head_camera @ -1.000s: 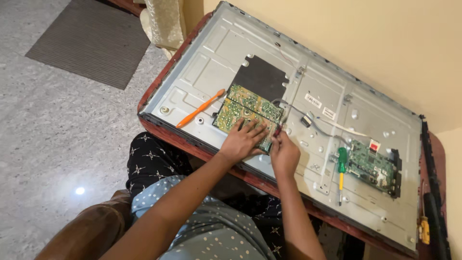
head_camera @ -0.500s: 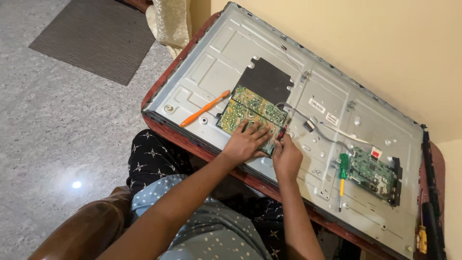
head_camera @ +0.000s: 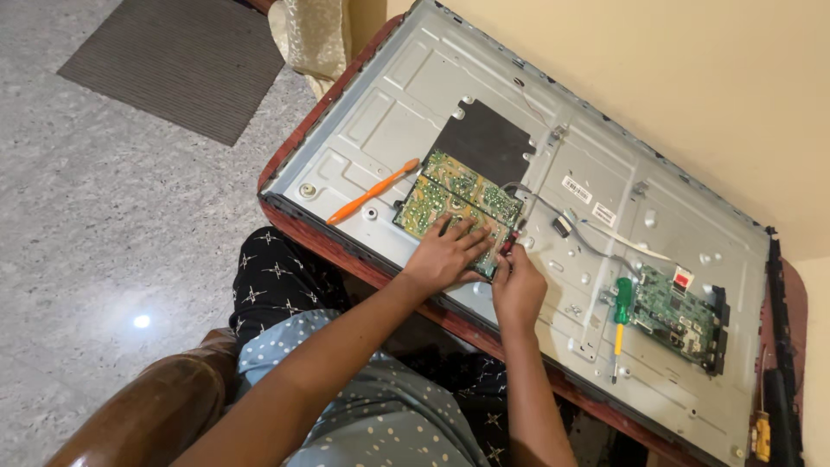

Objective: The person repeatedly brushes a circuit board with an orange brush and uses a multimeter probe to touch various points on the board. The person alternates between brushing and probing throughout the clip.

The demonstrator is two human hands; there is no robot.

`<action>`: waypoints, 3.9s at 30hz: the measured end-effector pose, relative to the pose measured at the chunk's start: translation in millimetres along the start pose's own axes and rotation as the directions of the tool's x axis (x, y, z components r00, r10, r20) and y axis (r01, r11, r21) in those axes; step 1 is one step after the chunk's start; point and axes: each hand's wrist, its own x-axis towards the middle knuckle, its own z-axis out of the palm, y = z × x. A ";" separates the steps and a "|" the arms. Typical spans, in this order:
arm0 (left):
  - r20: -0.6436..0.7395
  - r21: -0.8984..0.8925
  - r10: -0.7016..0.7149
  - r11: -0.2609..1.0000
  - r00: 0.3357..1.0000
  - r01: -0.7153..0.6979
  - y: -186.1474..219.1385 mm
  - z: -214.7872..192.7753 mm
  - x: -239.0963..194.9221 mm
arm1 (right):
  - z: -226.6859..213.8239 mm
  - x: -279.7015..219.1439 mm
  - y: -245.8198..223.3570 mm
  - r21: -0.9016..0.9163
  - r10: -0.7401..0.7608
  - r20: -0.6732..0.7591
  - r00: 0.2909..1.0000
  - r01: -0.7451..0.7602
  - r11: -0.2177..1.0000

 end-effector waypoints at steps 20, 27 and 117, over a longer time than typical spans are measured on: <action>0.009 0.012 0.002 1.000 1.000 -0.002 -0.5 -0.2 3.1 | 3.9 4.4 3.9 -0.068 -0.067 0.030 0.997 0.069 0.995; -0.007 -0.008 0.006 1.000 1.000 -0.006 -1.1 -0.6 1.3 | -3.8 -5.2 -4.0 -0.035 0.001 0.104 0.995 0.003 0.999; 0.056 0.046 0.004 0.999 0.998 -0.007 6.1 -12.9 0.2 | -8.5 -39.0 91.8 0.574 0.315 -0.095 0.944 -0.207 0.792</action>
